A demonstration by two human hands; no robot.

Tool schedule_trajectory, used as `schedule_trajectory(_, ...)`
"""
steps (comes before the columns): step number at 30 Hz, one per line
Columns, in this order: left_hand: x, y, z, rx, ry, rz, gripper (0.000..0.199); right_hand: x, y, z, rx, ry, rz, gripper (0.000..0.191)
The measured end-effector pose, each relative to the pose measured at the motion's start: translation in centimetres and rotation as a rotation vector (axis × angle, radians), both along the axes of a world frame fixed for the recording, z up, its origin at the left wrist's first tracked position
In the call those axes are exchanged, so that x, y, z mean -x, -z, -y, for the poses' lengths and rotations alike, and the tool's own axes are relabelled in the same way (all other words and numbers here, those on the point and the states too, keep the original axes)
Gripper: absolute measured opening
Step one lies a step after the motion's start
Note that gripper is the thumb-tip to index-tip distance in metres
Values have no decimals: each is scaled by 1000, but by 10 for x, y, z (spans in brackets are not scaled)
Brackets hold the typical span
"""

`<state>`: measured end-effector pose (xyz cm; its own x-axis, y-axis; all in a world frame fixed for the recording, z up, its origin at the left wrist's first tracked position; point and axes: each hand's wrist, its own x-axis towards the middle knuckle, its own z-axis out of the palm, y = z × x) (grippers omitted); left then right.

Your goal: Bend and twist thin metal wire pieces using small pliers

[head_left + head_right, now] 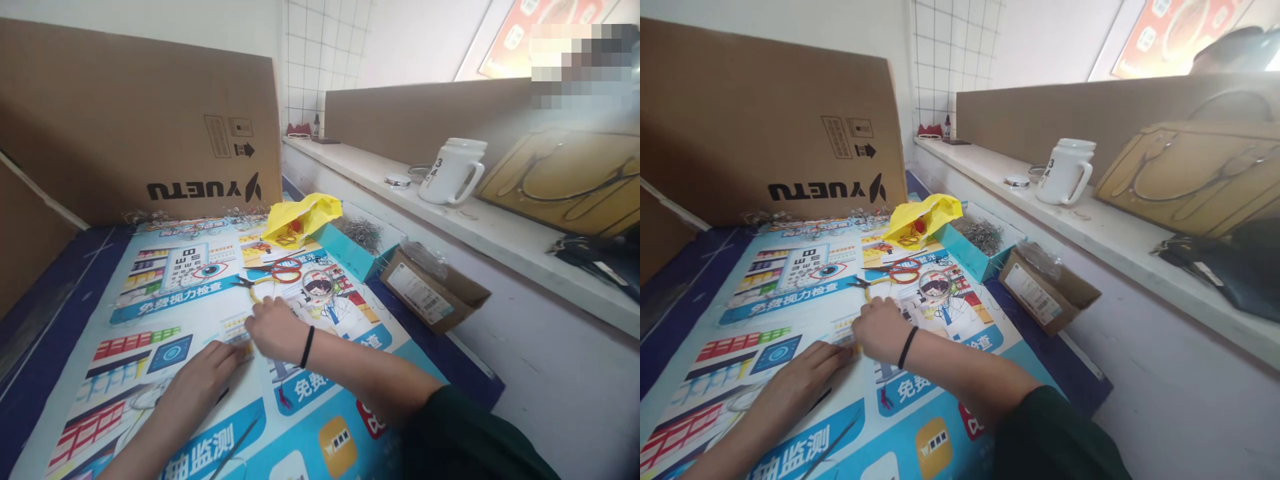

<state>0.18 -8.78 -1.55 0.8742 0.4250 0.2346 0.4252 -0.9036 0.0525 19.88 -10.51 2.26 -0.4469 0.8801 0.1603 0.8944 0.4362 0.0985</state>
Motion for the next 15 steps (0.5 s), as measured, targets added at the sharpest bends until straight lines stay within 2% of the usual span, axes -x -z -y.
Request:
schedule_trajectory(2, 0, -3, 1, 20, -13, -13, 40, -17, -14, -6, 26, 190, 54, 16)
schedule_trajectory(5, 1, -4, 3, 72, -48, -25, 46, -49, -28, -16, 206, 501, 147, 23)
schedule_trajectory(12, 0, -5, 5, 122, -85, -61, 44, -97, -24, -33, 343, 529, 142, 31)
schedule_trajectory(15, -2, -10, 7, 127, -92, -75, 44, -116, -30, -35, 411, 510, 105, 28)
